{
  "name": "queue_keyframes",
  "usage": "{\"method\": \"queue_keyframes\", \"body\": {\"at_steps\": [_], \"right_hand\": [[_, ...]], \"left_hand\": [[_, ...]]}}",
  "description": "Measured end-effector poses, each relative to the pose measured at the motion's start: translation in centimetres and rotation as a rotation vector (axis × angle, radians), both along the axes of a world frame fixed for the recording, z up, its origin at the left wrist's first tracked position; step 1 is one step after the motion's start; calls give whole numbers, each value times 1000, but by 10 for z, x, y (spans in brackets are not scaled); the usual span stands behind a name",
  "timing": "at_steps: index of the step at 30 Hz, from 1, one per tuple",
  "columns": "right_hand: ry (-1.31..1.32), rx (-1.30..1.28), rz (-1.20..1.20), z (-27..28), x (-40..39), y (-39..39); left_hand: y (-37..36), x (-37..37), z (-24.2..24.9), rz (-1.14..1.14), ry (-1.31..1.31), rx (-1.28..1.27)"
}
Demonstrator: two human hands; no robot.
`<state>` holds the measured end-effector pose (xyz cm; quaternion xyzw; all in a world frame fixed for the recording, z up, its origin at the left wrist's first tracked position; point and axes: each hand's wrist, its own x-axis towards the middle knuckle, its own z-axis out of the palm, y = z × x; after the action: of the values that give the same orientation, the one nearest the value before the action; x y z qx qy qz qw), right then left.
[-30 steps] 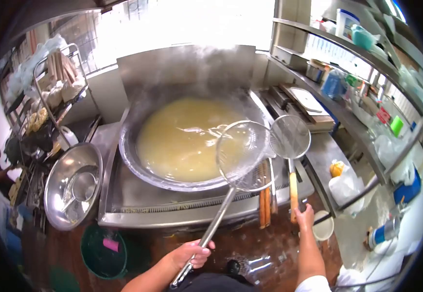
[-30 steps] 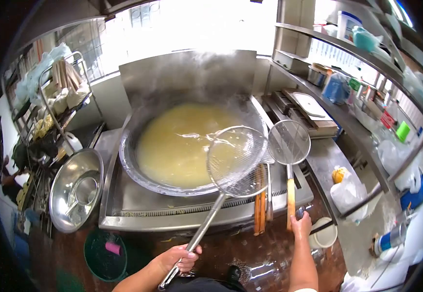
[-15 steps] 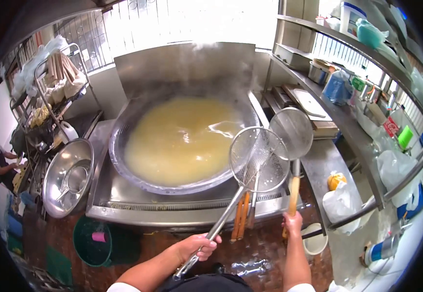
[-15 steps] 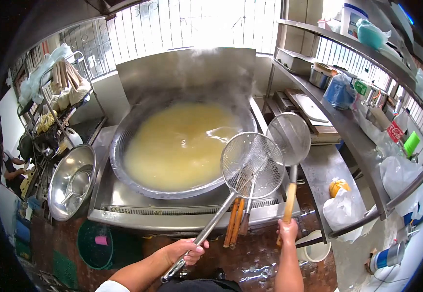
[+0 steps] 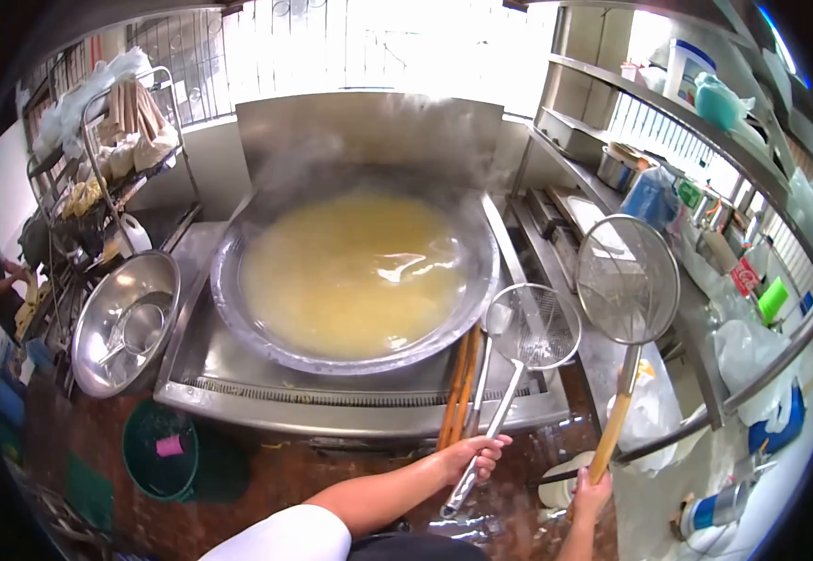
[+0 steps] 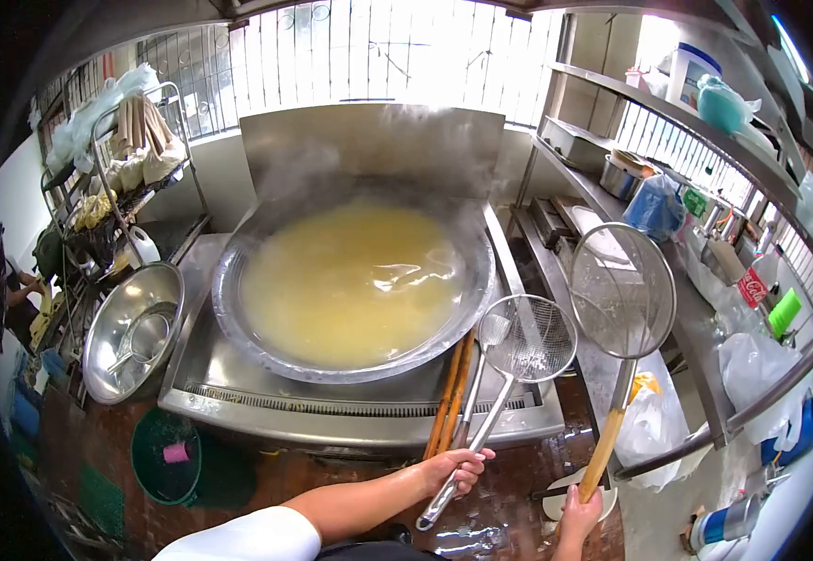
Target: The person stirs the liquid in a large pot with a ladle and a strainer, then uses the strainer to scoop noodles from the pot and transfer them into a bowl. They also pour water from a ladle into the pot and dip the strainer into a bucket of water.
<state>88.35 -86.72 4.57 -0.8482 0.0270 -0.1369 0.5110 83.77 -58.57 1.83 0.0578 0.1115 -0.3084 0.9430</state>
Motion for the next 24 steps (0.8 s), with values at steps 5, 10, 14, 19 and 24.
{"method": "queue_keyframes", "body": {"at_steps": [5,10,14,19,24], "right_hand": [[42,-54,12,-16,-21,-14],[130,-72,49,-42,-31,-19],[34,-19,128,-82,-24,-19],[193,124,141,-67,-29,18],[203,122,123,-48,-30,54]], "left_hand": [[-2,11,-15,-18,-57,-30],[-3,2,-9,-13,89,622],[-17,-12,-37,-108,3,1184],[-8,-46,-34,-72,-157,1272],[34,-109,-30,-334,-202,1172]]}}
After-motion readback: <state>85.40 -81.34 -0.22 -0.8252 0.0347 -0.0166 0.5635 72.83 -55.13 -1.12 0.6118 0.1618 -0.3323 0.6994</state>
